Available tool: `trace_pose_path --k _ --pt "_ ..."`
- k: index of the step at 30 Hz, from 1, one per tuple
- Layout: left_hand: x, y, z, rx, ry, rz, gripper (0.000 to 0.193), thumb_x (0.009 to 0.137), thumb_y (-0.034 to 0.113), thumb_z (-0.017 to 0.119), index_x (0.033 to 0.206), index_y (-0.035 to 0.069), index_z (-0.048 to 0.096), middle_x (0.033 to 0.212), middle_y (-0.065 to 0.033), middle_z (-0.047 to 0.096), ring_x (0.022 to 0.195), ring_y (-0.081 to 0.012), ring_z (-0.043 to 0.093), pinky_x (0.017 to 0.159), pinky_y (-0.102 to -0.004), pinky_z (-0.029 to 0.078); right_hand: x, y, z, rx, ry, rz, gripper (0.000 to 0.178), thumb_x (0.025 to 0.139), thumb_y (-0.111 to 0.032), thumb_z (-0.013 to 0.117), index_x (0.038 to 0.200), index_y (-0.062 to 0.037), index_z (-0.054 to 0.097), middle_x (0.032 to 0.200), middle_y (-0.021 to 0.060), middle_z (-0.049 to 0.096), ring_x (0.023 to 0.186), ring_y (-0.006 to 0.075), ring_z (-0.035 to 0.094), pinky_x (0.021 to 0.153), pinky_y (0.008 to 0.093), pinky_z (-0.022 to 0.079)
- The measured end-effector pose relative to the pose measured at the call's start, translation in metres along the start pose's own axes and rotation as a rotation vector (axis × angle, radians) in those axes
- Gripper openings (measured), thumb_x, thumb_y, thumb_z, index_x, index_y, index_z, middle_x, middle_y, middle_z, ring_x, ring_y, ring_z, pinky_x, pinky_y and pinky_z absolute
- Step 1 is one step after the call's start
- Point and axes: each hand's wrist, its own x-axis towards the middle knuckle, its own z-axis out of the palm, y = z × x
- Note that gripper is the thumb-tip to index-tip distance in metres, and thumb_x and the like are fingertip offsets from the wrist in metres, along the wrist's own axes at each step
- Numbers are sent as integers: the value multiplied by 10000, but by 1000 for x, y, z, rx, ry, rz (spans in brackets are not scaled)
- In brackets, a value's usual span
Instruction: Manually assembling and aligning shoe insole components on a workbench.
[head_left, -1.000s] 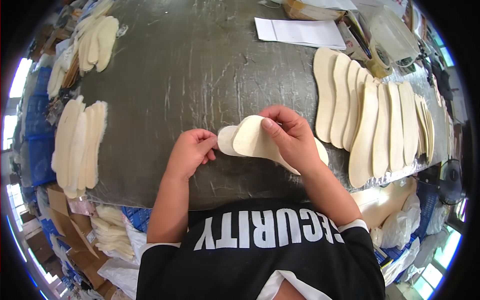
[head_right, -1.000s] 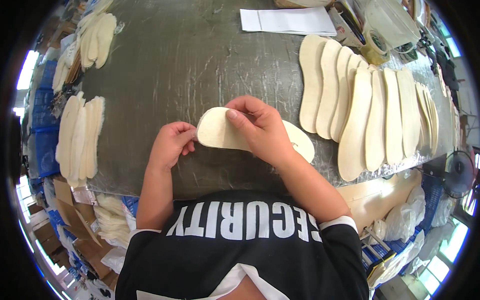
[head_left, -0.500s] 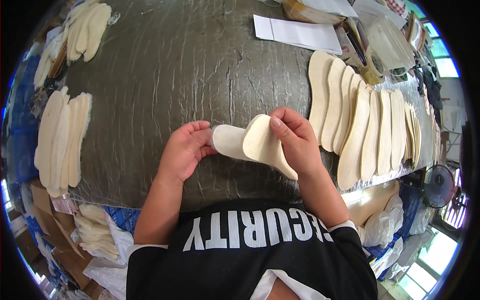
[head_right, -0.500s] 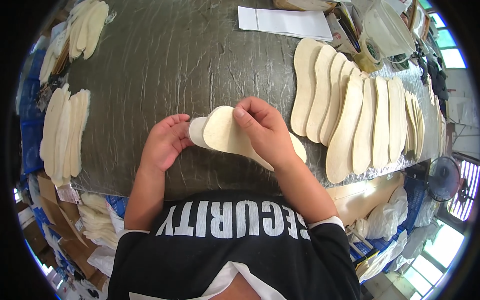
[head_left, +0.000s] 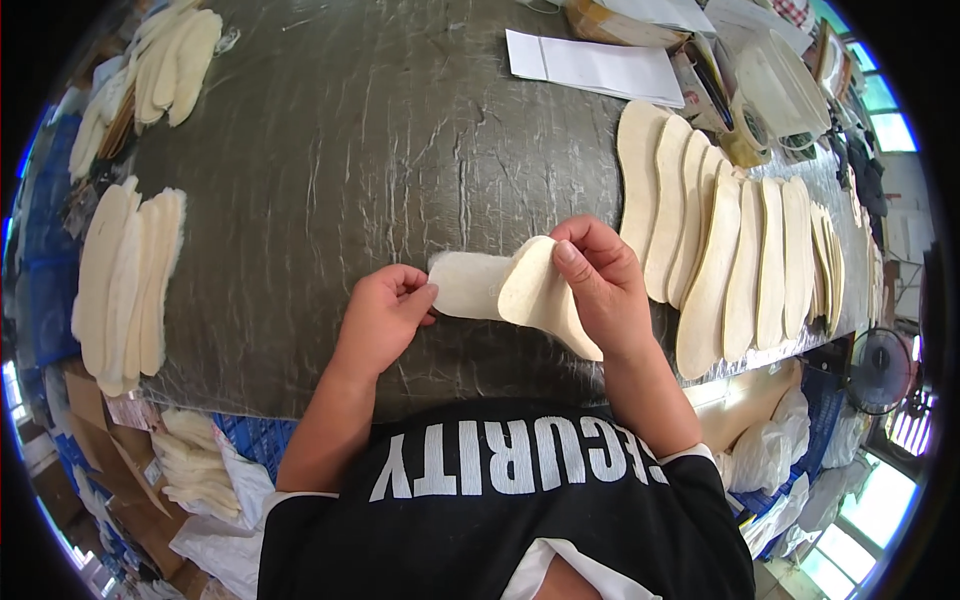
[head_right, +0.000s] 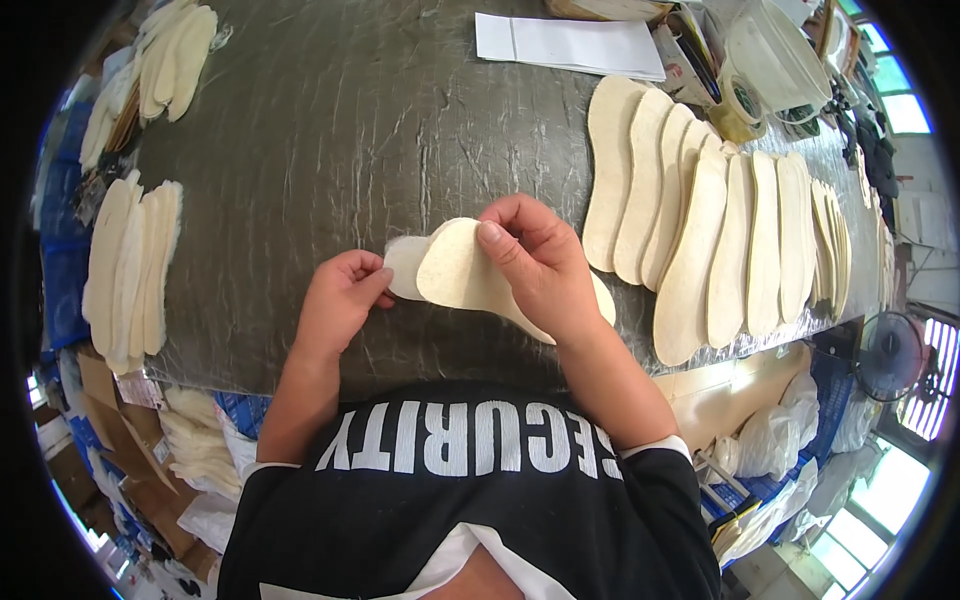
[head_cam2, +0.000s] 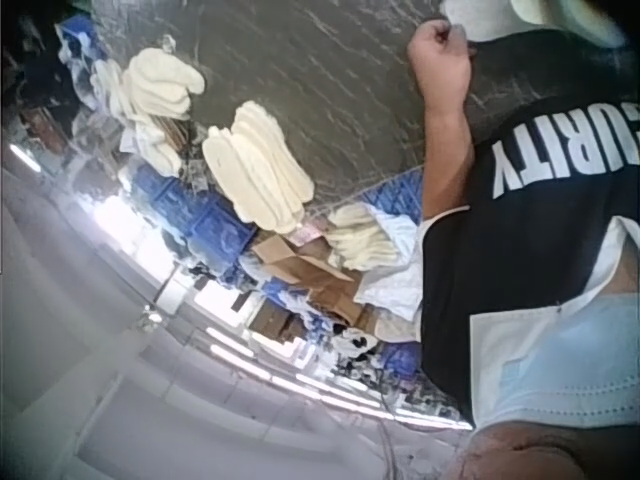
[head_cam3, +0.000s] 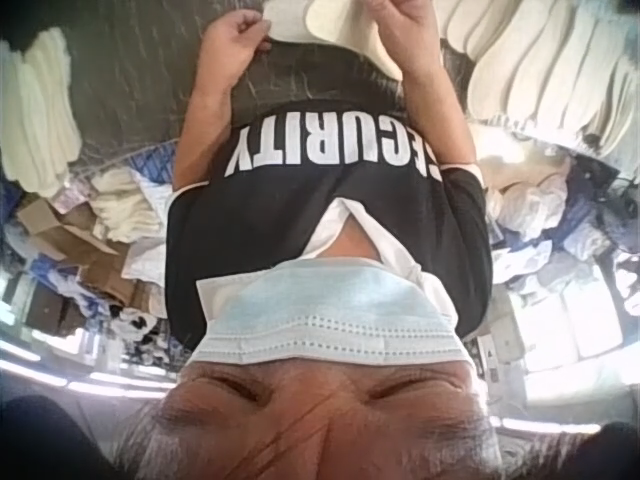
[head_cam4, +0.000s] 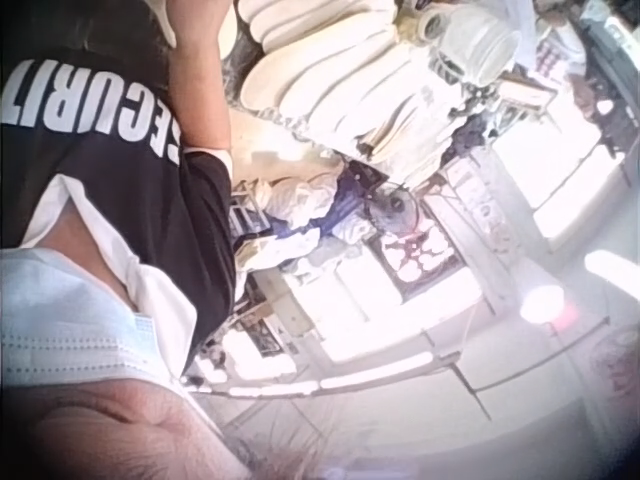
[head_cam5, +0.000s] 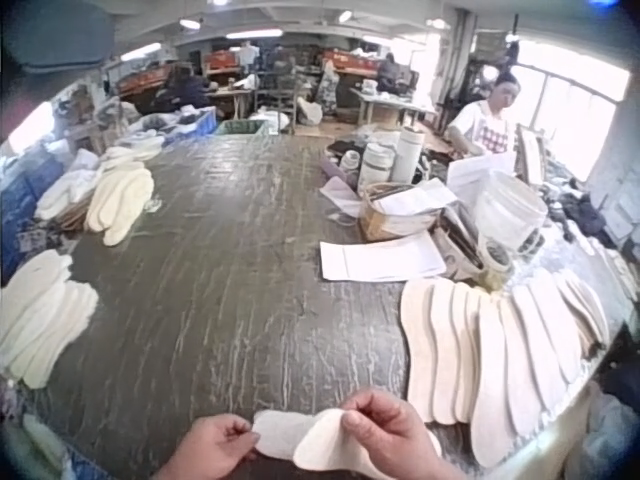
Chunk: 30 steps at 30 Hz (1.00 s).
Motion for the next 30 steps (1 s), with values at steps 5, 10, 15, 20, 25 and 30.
trace_pose_path --k 5,10,15,20,25,30 --pt "6 1 -10 -493 -190 -5 101 920 38 592 980 -43 602 915 -93 655 819 -165 655 755 -313 564 0 -4 -1 12 -46 -10 124 960 -165 614 936 -48 579 830 -59 558 773 29 480 707 191 399" --pt "4 10 -8 -555 -331 51 132 935 57 589 1015 -48 595 952 -97 646 873 -181 652 800 -338 568 -3 -4 5 -123 -25 86 170 933 -191 658 905 -45 577 801 -48 558 744 32 482 674 195 404" --pt "-4 18 1 -548 -338 79 144 951 70 576 1027 -48 601 951 -90 646 868 -176 653 800 -326 569 -3 1 10 -155 -24 83 175 925 -194 668 917 -39 587 809 -33 580 750 43 508 678 206 427" --pt "-12 27 7 -471 -292 115 147 960 60 556 1030 -54 619 960 -96 657 853 -169 661 793 -314 571 -4 6 11 -209 -19 64 178 917 -188 674 927 -30 594 816 -19 598 765 56 530 697 217 445" --pt "-17 31 11 -442 -251 160 152 961 63 559 1018 -58 631 939 -89 664 849 -148 654 785 -294 563 -4 6 13 -237 -17 56 170 917 -177 672 927 -26 594 811 -22 599 760 56 533 695 219 447" --pt "-18 35 13 -320 -211 196 154 963 70 560 998 -57 639 906 -70 668 828 -129 645 773 -275 550 -3 5 14 -239 -18 66 159 920 -166 669 929 -27 594 817 -24 602 766 51 535 698 217 449"
